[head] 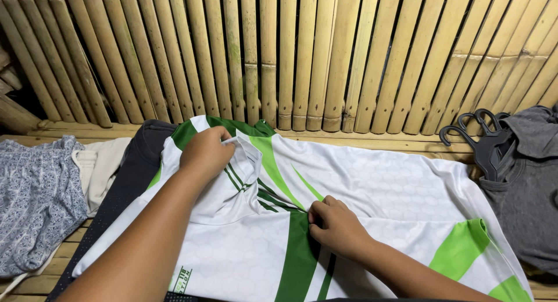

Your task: The person folds a white and green t-shirt on a bamboo bench, then removes a blue and orange jersey from a hanger and folds it. The folded items are stacked on the bench.

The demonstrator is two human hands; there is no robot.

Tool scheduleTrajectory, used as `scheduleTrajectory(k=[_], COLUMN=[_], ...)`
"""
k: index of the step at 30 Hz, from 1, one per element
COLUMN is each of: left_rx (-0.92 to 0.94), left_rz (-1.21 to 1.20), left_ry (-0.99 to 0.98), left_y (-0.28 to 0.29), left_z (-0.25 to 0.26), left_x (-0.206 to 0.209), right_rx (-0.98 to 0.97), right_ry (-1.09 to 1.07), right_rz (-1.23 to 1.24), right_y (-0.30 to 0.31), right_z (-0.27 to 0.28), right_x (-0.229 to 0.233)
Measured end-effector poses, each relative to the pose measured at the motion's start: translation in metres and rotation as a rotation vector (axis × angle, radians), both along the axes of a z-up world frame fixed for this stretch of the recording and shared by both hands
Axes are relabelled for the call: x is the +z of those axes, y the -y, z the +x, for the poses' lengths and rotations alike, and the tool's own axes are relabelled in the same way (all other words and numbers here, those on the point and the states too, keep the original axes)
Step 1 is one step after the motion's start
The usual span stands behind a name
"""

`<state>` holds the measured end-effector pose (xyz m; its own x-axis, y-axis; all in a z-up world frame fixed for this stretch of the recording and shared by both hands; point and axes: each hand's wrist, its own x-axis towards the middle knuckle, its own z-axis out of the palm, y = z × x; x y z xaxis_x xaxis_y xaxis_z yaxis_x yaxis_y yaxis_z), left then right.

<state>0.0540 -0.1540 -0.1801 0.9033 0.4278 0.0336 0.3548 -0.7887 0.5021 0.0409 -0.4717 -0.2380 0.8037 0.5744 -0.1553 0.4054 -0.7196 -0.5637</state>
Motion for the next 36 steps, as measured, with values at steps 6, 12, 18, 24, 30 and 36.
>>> scheduleTrajectory(k=[6, 12, 18, 24, 30, 36], left_rx=[-0.121, -0.046, -0.161, 0.064, 0.044, 0.054], left_rz=[-0.803, -0.978, -0.848, -0.707, -0.700, -0.545], left_ry=[0.096, 0.004, -0.395, -0.498, -0.181, -0.025], left_y=[-0.001, -0.007, -0.002, 0.004, -0.014, -0.021], left_z=[-0.072, -0.147, -0.182, -0.182, -0.136, -0.071], left_x=[0.031, 0.028, 0.006, 0.023, 0.025, -0.001], right_rx=[0.001, -0.001, -0.013, -0.009, -0.016, 0.010], right_ry=[0.028, 0.058, 0.069, 0.085, 0.075, 0.063], right_rz=[-0.023, -0.045, -0.054, -0.049, -0.059, -0.055], right_y=[0.001, 0.001, 0.001, 0.001, 0.000, -0.002], right_z=[0.002, 0.003, 0.002, 0.001, 0.000, 0.010], right_x=[-0.010, -0.014, -0.017, -0.018, -0.015, -0.019])
